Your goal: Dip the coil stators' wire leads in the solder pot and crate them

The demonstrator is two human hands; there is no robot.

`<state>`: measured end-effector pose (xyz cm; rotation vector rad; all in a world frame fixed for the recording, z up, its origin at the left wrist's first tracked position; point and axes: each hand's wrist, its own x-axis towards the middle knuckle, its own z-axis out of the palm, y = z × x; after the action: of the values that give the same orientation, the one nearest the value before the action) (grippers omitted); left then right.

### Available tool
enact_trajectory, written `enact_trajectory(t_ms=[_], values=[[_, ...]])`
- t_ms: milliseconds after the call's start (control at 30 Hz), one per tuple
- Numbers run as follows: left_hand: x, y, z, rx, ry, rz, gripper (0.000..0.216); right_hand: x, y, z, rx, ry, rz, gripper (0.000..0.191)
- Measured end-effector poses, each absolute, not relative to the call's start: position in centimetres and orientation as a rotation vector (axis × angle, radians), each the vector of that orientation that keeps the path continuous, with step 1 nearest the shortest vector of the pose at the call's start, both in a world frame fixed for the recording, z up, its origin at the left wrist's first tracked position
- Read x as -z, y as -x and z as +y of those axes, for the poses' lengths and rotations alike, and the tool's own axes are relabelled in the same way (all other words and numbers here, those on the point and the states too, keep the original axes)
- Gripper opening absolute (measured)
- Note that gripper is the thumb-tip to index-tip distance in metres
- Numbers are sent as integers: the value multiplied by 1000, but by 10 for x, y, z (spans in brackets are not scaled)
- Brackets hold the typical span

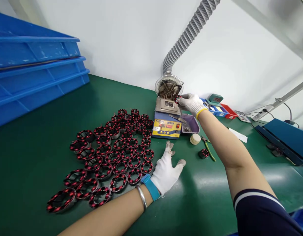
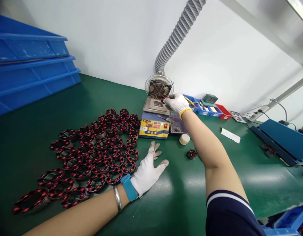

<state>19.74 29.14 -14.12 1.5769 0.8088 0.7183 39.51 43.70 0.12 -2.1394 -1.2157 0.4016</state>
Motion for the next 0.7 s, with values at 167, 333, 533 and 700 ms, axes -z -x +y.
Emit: enact_trajectory(t_ms=[167,333,533,700], values=[[146,-199,291,-729,-1595,789,89,7,-401,465,-82,2373,-1399,31],[144,-199,291,-708,-1624,799,88,18,-399,472,131,2470,-1519,34],[143,-198,292,-697,-1637,794,84,27,-401,474,165,2517,-1552,34],[144,-198,292,-707,-1640,783,83,28,-398,472,169,2512,-1545,34]])
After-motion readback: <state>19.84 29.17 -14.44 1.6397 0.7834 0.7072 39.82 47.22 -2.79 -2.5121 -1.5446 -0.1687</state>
